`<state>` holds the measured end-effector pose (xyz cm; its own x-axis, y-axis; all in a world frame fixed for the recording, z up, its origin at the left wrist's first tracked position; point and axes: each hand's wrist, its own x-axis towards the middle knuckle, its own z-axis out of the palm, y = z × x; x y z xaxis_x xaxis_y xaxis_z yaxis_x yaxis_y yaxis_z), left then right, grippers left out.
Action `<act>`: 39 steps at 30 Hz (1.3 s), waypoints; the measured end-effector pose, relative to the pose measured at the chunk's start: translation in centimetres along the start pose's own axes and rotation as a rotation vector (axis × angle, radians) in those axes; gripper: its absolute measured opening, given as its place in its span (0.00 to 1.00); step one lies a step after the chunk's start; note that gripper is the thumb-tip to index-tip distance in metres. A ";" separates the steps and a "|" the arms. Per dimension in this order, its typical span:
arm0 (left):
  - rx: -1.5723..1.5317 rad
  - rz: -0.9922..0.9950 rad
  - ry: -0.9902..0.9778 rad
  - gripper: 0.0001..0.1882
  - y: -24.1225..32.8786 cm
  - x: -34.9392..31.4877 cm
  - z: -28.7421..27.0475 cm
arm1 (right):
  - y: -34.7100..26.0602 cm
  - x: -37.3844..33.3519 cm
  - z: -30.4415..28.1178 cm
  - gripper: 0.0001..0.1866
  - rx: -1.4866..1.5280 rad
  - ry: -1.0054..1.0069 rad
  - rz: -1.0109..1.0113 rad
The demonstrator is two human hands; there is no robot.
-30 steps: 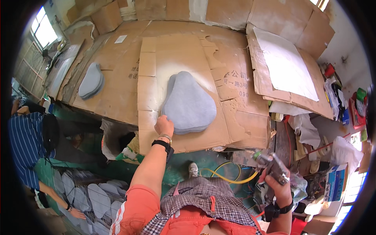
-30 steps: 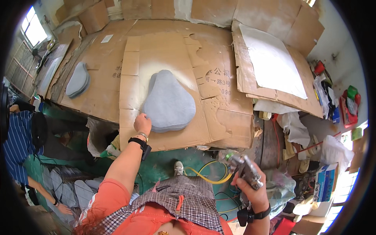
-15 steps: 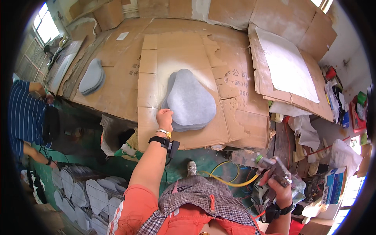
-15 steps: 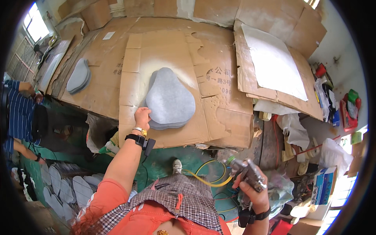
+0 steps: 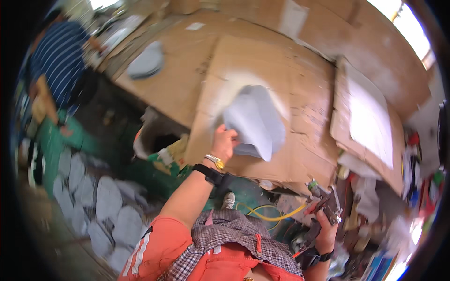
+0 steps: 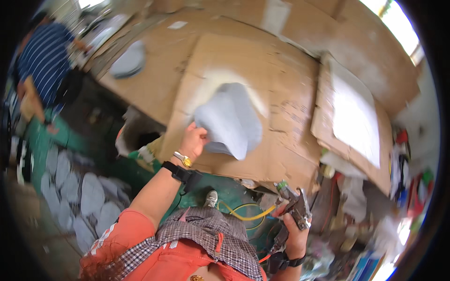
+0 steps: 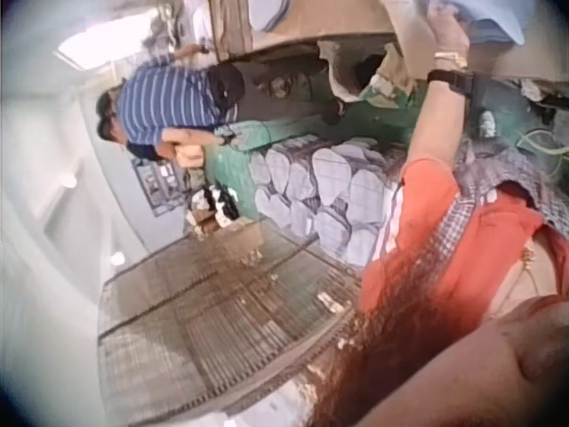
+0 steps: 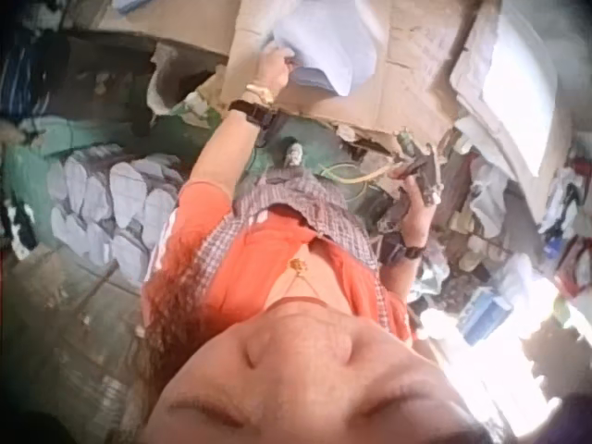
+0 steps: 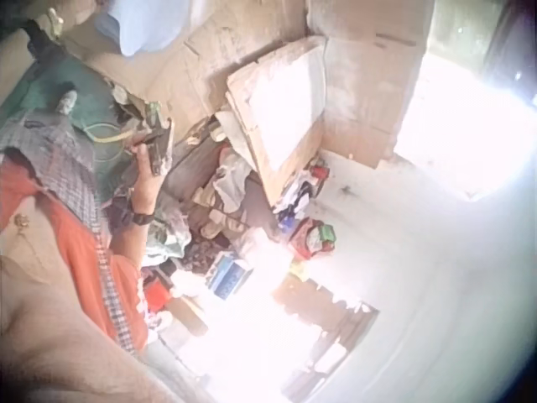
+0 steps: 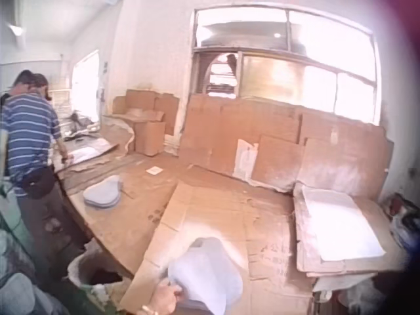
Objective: The person repeatedly reaches into a large sack to retrieve grey, heart-shaped fabric pieces. They place each piece onto a cardboard surface, smoothing it out with their hands. The person then stacks the pieces on a nearby metal rack.
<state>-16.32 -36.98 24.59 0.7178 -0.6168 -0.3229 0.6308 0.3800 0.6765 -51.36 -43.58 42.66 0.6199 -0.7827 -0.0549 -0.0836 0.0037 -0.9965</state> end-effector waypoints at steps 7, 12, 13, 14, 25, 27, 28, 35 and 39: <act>-0.244 0.311 0.217 0.21 8.1 -17.4 -2.6 | -0.3 2.7 2.7 0.25 -0.003 -0.412 0.102; -0.158 0.746 0.528 0.20 12.6 -31.7 -8.8 | -2.5 3.9 6.5 0.20 -0.055 -0.728 0.167; -0.171 0.838 0.602 0.20 12.0 -33.7 -11.0 | -2.6 4.0 7.6 0.19 -0.071 -0.758 0.171; -0.180 0.897 0.682 0.21 10.5 -35.6 -12.1 | -3.1 4.5 7.3 0.19 -0.075 -0.806 0.153; -0.422 0.497 2.010 0.31 -11.5 -46.2 -25.2 | -6.3 5.8 2.6 0.18 -0.074 -1.037 0.092; -0.079 0.295 2.172 0.32 -12.6 -43.8 -27.0 | -6.4 5.8 2.2 0.17 -0.087 -1.001 0.068; 0.152 0.246 2.172 0.31 -12.1 -42.3 -27.1 | -6.4 5.7 2.0 0.16 -0.083 -0.974 0.066; 0.585 0.655 1.342 0.22 -1.5 -29.8 -27.0 | -6.2 5.4 -2.6 0.17 -0.115 -0.541 0.000; 0.533 0.486 1.065 0.21 4.1 -21.5 -28.3 | -4.9 -0.4 0.3 0.23 -0.215 -0.142 -0.024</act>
<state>-20.81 -2.66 15.61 0.8756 0.4523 -0.1696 0.2215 -0.0641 0.9730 -50.99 -43.11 47.56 0.7257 -0.6858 -0.0553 -0.2223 -0.1576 -0.9622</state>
